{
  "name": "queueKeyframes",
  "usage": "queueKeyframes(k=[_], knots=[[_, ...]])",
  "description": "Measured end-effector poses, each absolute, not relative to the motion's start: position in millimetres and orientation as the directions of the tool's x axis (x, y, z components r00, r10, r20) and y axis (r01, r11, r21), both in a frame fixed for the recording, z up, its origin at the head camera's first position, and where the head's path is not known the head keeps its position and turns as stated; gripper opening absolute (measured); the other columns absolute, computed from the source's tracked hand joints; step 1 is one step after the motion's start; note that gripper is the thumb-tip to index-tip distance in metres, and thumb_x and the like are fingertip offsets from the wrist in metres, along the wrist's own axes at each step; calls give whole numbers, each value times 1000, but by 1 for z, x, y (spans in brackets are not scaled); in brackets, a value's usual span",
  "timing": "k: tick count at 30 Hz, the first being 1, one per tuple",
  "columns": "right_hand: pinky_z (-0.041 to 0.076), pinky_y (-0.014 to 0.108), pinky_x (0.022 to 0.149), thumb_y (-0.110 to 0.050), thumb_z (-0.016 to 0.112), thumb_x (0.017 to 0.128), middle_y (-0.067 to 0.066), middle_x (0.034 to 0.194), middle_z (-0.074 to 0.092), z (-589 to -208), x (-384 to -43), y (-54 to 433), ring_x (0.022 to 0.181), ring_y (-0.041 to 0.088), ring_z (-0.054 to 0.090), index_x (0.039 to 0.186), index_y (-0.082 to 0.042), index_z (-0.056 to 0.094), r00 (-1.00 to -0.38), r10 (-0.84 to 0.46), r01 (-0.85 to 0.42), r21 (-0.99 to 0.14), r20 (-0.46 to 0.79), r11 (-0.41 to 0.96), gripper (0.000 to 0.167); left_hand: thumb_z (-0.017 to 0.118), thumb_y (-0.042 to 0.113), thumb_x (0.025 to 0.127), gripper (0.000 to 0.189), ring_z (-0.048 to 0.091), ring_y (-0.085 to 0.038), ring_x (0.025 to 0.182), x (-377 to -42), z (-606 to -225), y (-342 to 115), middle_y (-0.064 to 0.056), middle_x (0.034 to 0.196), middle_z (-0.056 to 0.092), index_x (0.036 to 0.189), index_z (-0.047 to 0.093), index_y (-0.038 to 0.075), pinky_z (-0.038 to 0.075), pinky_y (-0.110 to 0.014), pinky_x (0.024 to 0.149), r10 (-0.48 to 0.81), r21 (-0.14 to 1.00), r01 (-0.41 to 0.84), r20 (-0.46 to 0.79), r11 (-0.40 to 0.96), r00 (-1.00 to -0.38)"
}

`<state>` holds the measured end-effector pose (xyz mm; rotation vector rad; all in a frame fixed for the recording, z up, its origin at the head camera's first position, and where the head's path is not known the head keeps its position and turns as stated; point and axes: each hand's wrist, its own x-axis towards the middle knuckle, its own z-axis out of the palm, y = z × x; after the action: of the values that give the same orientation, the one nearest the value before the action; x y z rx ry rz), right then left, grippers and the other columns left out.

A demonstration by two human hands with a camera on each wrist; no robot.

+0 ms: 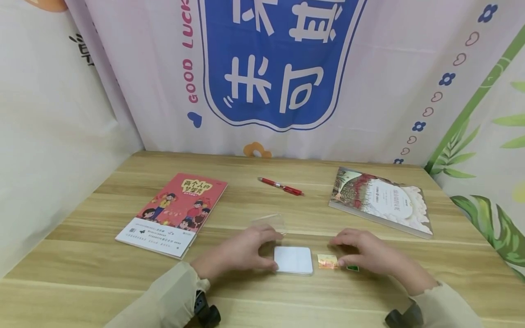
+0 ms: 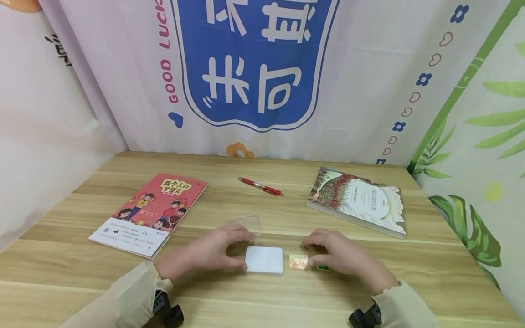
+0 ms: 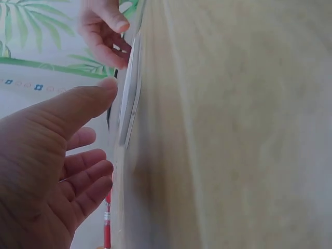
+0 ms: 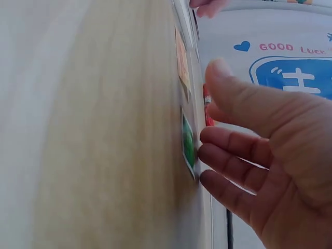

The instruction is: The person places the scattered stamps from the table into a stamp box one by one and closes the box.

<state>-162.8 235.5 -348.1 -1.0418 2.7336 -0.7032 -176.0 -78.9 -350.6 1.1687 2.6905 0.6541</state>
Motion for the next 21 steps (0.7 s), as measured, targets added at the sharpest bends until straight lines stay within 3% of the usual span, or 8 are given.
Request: queueKeyframes(k=[7,14,21], knots=[[46,28,81,-33,65,84,-6,102,59,-357,-164,232,94,9,53,102,-19,68,-761,-644,-565,-569,78,598,23,75,39,74,59,53,-9,106,-173,-353,-75,2,121,56,126,56,16,43,-28,93,711,437,635,-17,638,-703],[44,24,70,-31,69,81,-7,93,55,-365,-162,227,82,6,48,90,-21,69,-811,-580,-491,-633,81,599,13,75,41,73,60,52,-6,101,-173,-357,-73,2,119,56,126,57,18,44,-26,90,707,431,631,-24,645,-707],[44,23,73,-24,71,79,-3,91,55,-371,-167,223,82,7,50,81,-19,67,-865,-500,-381,-689,31,616,7,76,40,72,57,53,-7,101,-174,-359,-73,3,119,56,122,59,18,44,-26,90,675,485,572,-53,662,-736]])
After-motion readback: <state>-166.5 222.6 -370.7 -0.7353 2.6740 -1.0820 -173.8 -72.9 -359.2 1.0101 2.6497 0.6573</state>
